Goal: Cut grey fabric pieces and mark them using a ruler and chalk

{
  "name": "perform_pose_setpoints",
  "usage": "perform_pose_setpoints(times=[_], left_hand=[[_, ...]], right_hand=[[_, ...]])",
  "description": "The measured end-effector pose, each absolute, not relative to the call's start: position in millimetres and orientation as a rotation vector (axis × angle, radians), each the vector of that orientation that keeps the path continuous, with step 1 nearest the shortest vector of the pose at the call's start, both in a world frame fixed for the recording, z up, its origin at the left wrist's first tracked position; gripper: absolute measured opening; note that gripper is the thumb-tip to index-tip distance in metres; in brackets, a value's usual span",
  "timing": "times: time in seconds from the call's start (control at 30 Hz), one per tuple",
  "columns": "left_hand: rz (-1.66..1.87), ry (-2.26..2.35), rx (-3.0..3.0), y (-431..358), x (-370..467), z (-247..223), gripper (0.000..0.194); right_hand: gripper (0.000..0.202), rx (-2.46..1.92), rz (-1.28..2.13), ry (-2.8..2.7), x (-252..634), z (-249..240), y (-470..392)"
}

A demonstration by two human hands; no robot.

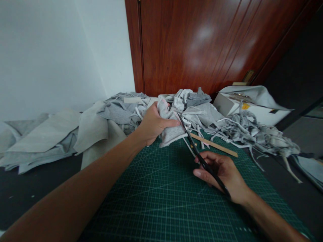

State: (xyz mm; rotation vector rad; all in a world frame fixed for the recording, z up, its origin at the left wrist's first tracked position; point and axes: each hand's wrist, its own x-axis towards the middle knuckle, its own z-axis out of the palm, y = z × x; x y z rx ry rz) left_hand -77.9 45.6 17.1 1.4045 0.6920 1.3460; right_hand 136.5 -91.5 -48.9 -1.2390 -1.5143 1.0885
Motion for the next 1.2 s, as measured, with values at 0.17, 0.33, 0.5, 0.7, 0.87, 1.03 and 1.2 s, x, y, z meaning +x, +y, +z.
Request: perform_pose_setpoints(times=[0.17, 0.33, 0.5, 0.7, 0.87, 1.03, 1.2], left_hand=[[1.340, 0.669, 1.403, 45, -78, 18, 0.068], [1.346, 0.675, 1.405, 46, -78, 18, 0.071], [1.332, 0.668, 1.412, 47, -79, 17, 0.072], [1.323, 0.659, 1.394, 46, -79, 18, 0.070], [1.318, 0.654, 1.396, 46, -79, 18, 0.070], [1.274, 0.616, 1.327, 43, -79, 21, 0.068], [1.218, 0.560, 1.190, 42, -82, 26, 0.058]], right_hand=[[0.041, -1.249, 1.082, -1.531, 137, -52, -91], [0.039, -1.260, 1.077, -1.553, 139, -53, -90], [0.038, -1.249, 1.058, -1.570, 141, -56, -90], [0.036, -1.254, 1.047, -1.581, 144, -61, -89], [0.036, -1.263, 1.038, -1.579, 144, -61, -89], [0.036, -1.259, 1.046, -1.560, 143, -60, -89], [0.036, -1.251, 1.046, -1.526, 143, -58, -88]])
